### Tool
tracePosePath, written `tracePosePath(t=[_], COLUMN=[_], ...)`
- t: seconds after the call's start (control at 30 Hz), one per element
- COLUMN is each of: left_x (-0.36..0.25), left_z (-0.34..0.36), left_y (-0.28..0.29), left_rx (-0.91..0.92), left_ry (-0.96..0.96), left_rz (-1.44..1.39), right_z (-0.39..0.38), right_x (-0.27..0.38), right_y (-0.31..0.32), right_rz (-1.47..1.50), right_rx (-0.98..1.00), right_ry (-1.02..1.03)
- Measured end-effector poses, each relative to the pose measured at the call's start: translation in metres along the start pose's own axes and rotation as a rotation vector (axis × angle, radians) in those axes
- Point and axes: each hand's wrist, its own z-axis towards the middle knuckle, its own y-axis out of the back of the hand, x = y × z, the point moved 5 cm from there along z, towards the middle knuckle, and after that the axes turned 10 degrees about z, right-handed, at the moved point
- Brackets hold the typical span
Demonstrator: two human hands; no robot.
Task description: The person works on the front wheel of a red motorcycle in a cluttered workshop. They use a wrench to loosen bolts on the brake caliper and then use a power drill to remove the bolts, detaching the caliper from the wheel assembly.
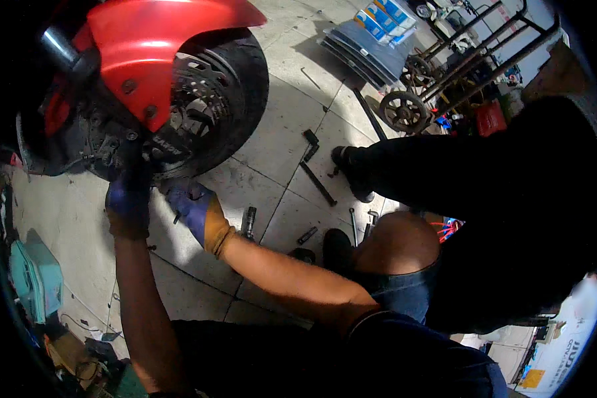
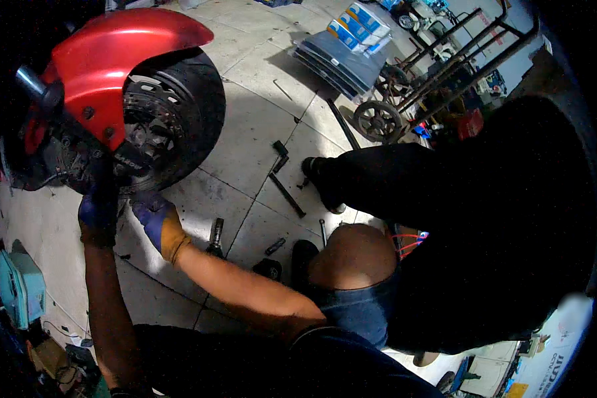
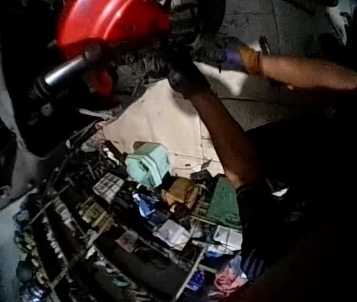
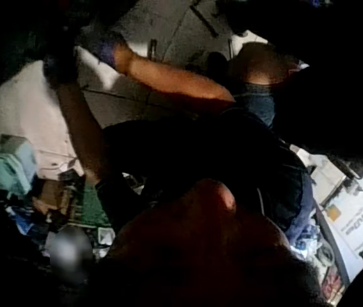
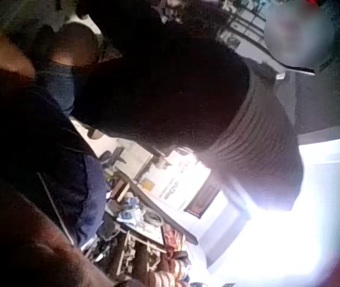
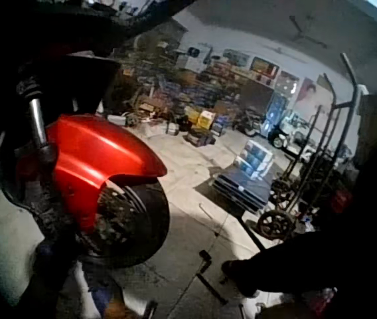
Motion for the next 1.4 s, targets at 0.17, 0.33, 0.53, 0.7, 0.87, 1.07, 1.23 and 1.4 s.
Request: tracePosePath(t=[0.17, 0.33, 0.53, 0.7, 0.87, 1.07, 1.23, 1.4], left_x=[-0.010, 0.002, 0.029, 0.021, 0.023, 0.011, 0.020, 0.015], left_z=[-0.005, -0.004, 0.004, 0.000, 0.010, -0.007, 0.003, 0.002], left_y=[0.009, 0.043, 0.069, 0.083, 0.048, 0.105, 0.068, 0.059], left_rx=[0.155, 0.109, -0.136, -0.221, -0.107, -0.175, -0.195, -0.267], left_ry=[-0.058, -0.431, 0.175, 0.168, 0.177, 0.174, 0.122, 0.135], left_rz=[1.655, 1.547, -0.109, 0.048, -0.069, -0.069, -0.145, -0.203], right_z=[-0.024, -0.043, -0.049, -0.022, 0.008, -0.034, -0.011, 0.004], right_x=[0.029, 0.017, 0.030, 0.033, 0.081, 0.099, 0.099, 0.105], right_y=[0.009, 0.037, 0.062, 0.151, 0.381, 0.486, 0.506, 0.480], right_rz=[-0.205, -0.131, -0.210, 0.125, -1.334, -1.095, -1.182, -1.362], right_rx=[0.171, 0.198, 0.278, 0.087, -0.635, -1.003, -0.917, -0.904], right_ry=[0.044, -0.110, -0.199, -0.076, 0.123, -0.311, -0.397, -0.467])
